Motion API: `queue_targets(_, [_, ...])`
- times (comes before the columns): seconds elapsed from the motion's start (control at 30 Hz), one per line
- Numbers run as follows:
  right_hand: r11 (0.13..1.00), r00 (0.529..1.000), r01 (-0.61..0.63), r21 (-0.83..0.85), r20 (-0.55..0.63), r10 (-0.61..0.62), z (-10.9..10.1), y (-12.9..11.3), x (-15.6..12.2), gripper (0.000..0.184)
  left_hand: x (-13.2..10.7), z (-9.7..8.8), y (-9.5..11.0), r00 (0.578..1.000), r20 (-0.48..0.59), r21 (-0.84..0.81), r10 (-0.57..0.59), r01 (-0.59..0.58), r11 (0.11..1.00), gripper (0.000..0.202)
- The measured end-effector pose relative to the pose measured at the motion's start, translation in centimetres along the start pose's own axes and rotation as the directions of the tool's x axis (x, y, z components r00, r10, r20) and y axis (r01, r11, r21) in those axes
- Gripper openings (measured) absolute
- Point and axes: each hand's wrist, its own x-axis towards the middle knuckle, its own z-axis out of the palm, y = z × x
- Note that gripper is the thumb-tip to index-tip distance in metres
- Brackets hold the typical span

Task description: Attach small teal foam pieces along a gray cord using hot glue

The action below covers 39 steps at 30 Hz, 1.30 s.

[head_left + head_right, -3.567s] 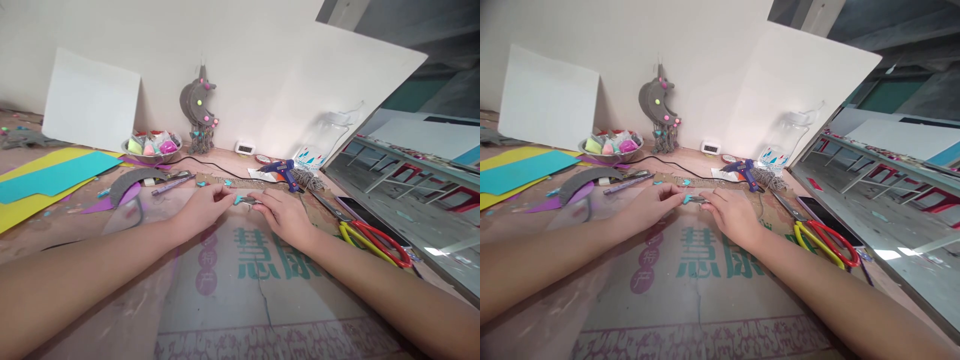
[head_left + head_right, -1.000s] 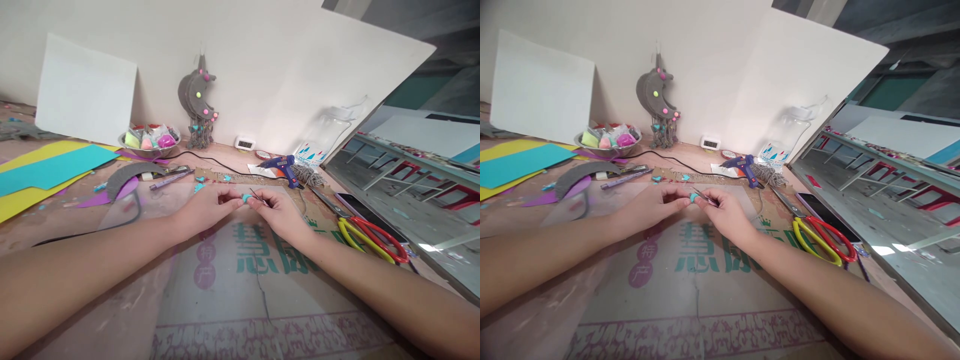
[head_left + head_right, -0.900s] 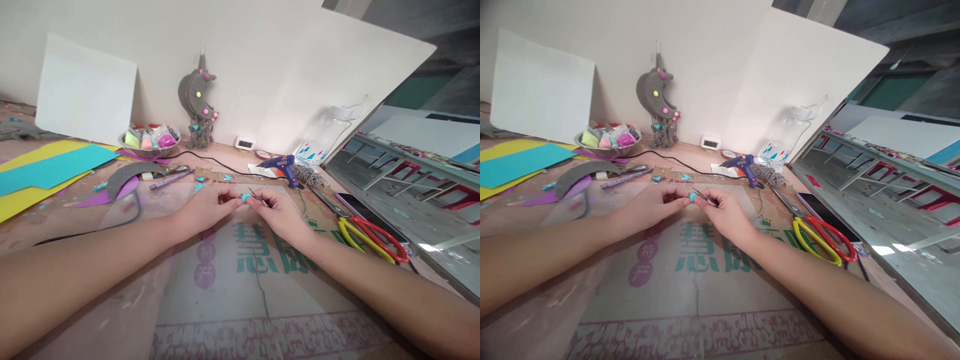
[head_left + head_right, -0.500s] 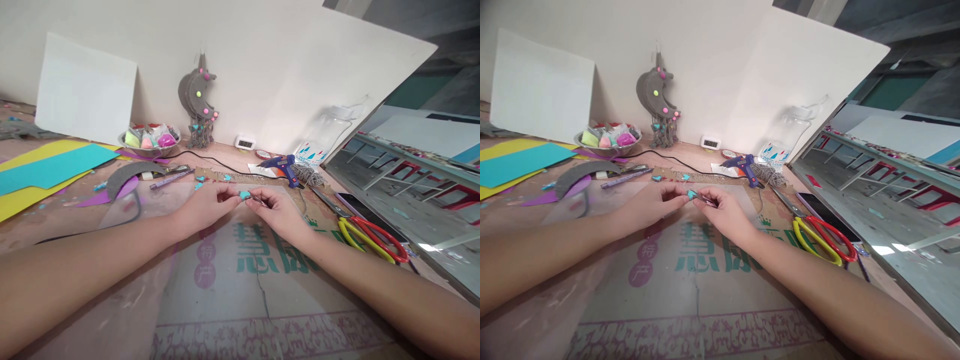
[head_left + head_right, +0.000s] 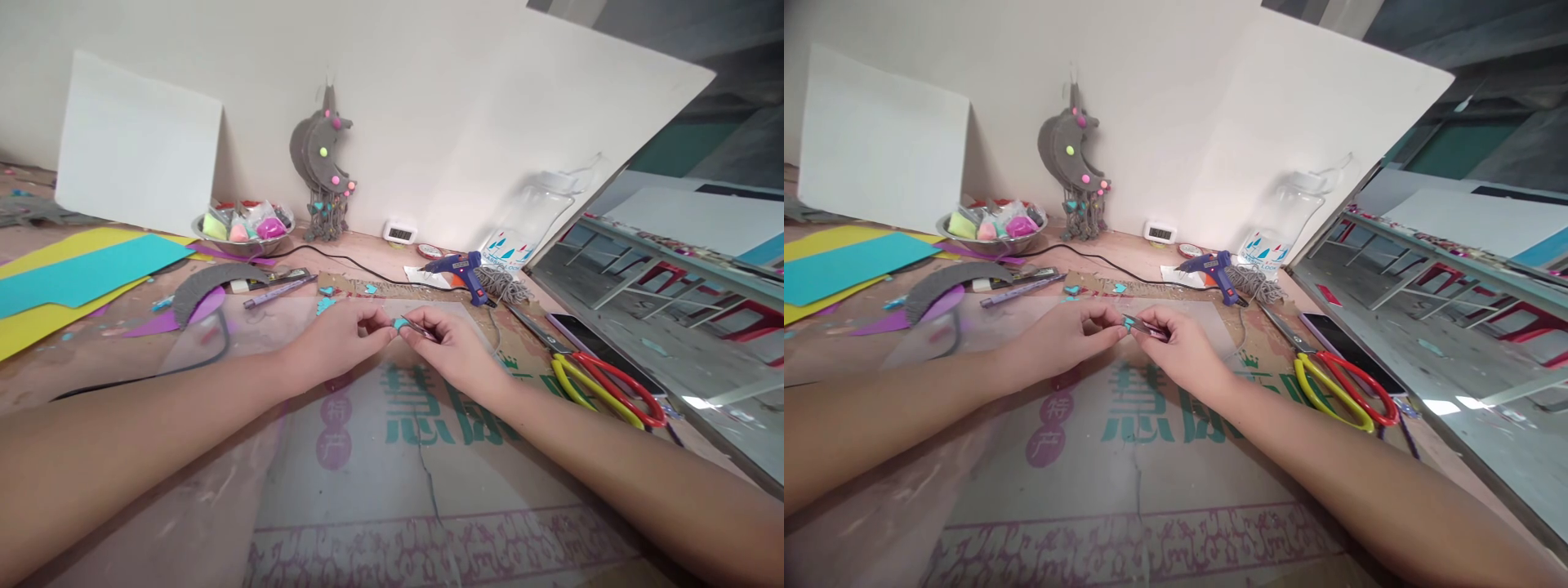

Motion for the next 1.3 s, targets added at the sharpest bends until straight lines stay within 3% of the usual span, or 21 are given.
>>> queue_targets(0.33, [0.999, 0.999, 0.033, -0.039, 0.001, -0.033, 0.02, 0.31, -0.06, 0.010, -0.11, -0.03, -0.19, 1.000, 0.018, -0.016, -0.022, 0.023, 1.000, 0.018])
queue_targets(0.63, [0.991, 0.994, 0.099, -0.096, -0.027, -0.102, -0.27, 0.15, 0.12, 0.021, 0.26, -0.37, -0.04, 0.998, -0.038, -0.066, -0.054, 0.052, 0.996, 0.022])
queue_targets(0.9, [0.996, 0.989, 0.046, -0.076, -0.135, -0.056, -0.21, 0.39, 0.09, 0.021, 0.12, -0.34, 0.21, 0.990, -0.078, -0.083, -0.121, 0.115, 0.990, 0.025])
queue_targets(1.1, [0.995, 0.997, 0.079, -0.062, -0.009, -0.079, -0.02, 0.65, 0.03, 0.020, 0.00, -0.44, 0.30, 0.985, -0.088, -0.104, -0.149, 0.140, 0.985, 0.024])
queue_targets(1.3, [0.999, 0.985, 0.031, 0.034, -0.173, -0.025, -0.26, 0.38, 0.05, 0.025, 0.09, -0.42, 0.11, 0.983, -0.117, -0.078, -0.138, 0.130, 0.988, 0.023])
